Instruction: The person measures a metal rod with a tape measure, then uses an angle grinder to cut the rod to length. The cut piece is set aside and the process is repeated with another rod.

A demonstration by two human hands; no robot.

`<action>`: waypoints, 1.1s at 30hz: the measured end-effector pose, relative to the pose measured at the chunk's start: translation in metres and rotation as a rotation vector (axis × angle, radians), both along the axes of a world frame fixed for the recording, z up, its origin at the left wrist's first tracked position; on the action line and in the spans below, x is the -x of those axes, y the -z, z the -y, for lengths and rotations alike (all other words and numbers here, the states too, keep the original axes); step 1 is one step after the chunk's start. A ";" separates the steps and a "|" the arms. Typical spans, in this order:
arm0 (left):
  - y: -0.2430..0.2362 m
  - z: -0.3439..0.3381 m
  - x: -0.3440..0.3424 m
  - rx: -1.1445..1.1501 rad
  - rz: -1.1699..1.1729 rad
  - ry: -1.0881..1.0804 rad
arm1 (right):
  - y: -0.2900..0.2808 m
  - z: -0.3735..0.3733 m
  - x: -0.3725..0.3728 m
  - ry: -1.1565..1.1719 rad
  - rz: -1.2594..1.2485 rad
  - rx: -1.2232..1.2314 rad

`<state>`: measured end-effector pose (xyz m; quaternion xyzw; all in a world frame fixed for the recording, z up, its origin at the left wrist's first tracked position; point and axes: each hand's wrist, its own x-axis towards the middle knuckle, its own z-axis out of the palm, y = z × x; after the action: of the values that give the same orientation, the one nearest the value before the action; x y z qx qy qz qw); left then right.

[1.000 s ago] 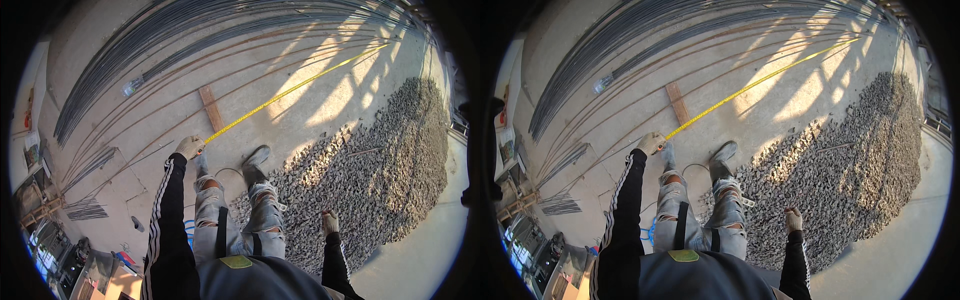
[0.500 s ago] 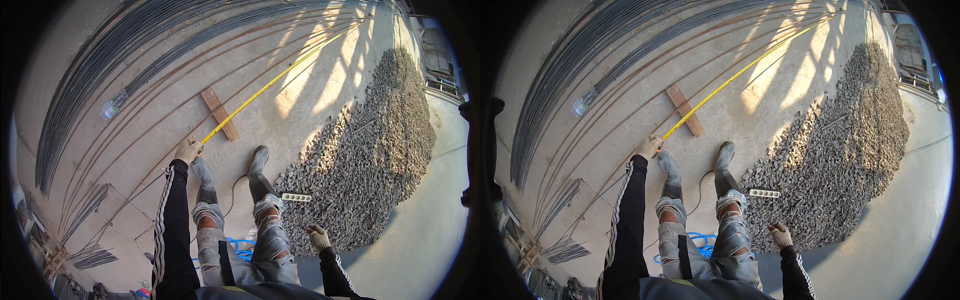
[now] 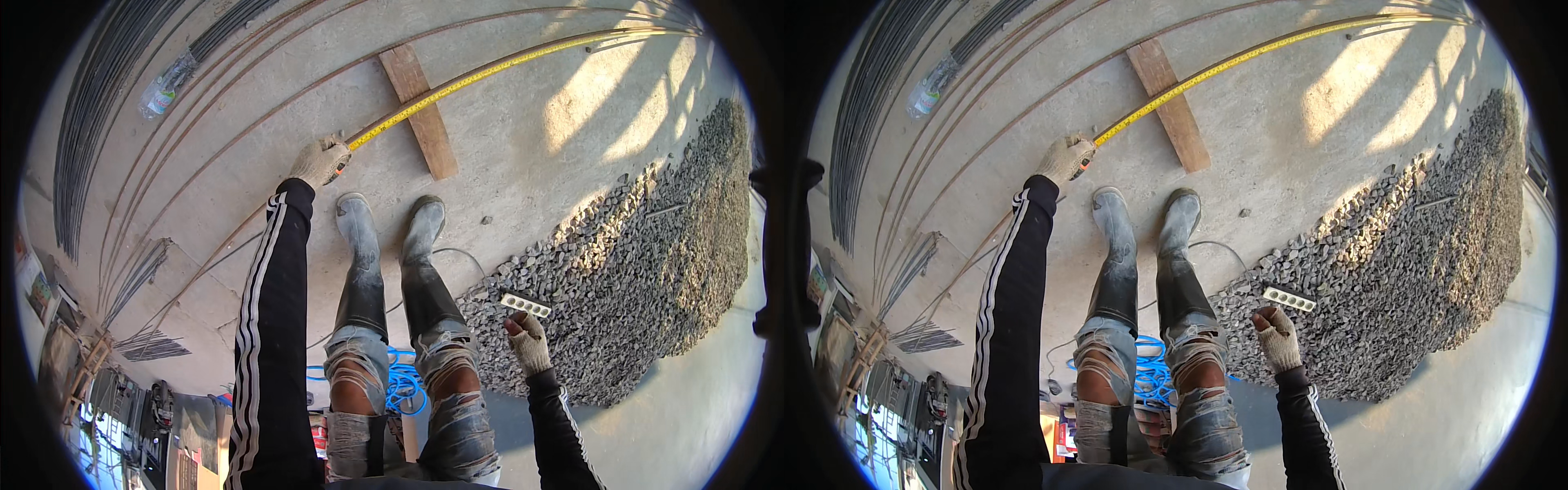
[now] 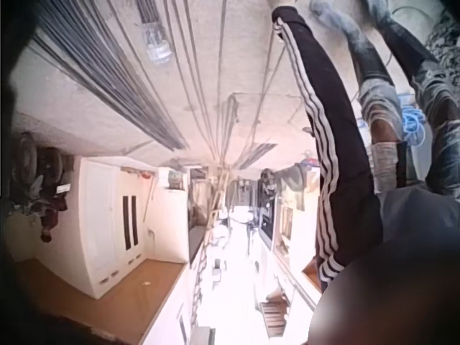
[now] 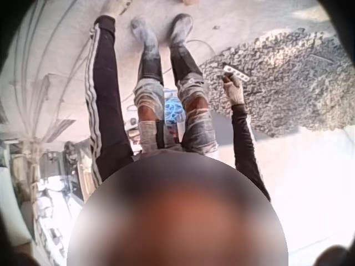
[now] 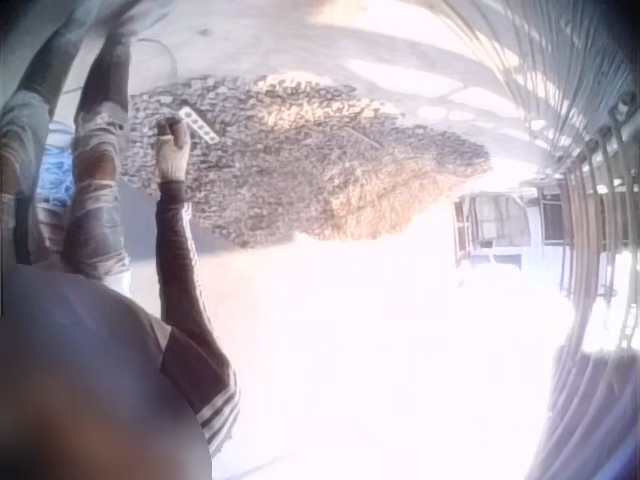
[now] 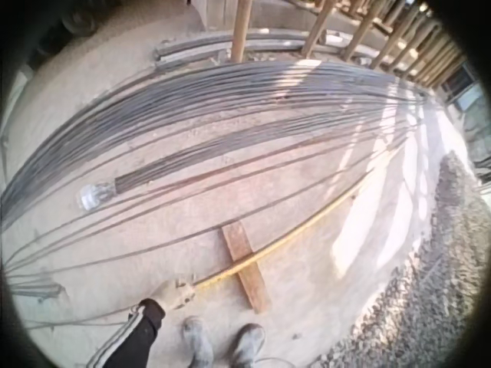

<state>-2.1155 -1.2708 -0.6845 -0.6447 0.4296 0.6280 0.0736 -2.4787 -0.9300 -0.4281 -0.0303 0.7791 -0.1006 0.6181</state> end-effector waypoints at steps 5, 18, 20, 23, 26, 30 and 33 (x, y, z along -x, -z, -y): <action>0.033 -0.001 -0.014 -0.053 0.015 -0.047 | 0.085 0.020 -0.007 0.045 0.129 0.214; 0.054 -0.015 -0.091 -0.099 -0.012 -0.037 | 0.170 0.114 -0.086 0.142 0.269 0.236; 0.052 -0.019 -0.096 -0.071 -0.006 -0.027 | 0.171 0.120 -0.094 0.120 0.277 0.228; 0.049 -0.027 -0.101 -0.072 -0.033 -0.080 | 0.167 0.125 -0.103 0.082 0.305 0.236; 0.045 -0.038 -0.109 -0.064 -0.043 -0.062 | 0.158 0.126 -0.107 0.021 0.280 0.200; 0.049 -0.049 -0.130 -0.031 -0.012 -0.022 | 0.147 0.121 -0.110 -0.002 0.246 0.199; 0.058 -0.047 -0.154 -0.045 -0.035 -0.012 | 0.151 0.112 -0.121 0.013 0.182 0.173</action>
<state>-1.9614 -1.2235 -0.7428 -0.6345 0.4126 0.6491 0.0767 -2.3581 -1.0417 -0.5790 -0.0689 0.7084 -0.1738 0.6806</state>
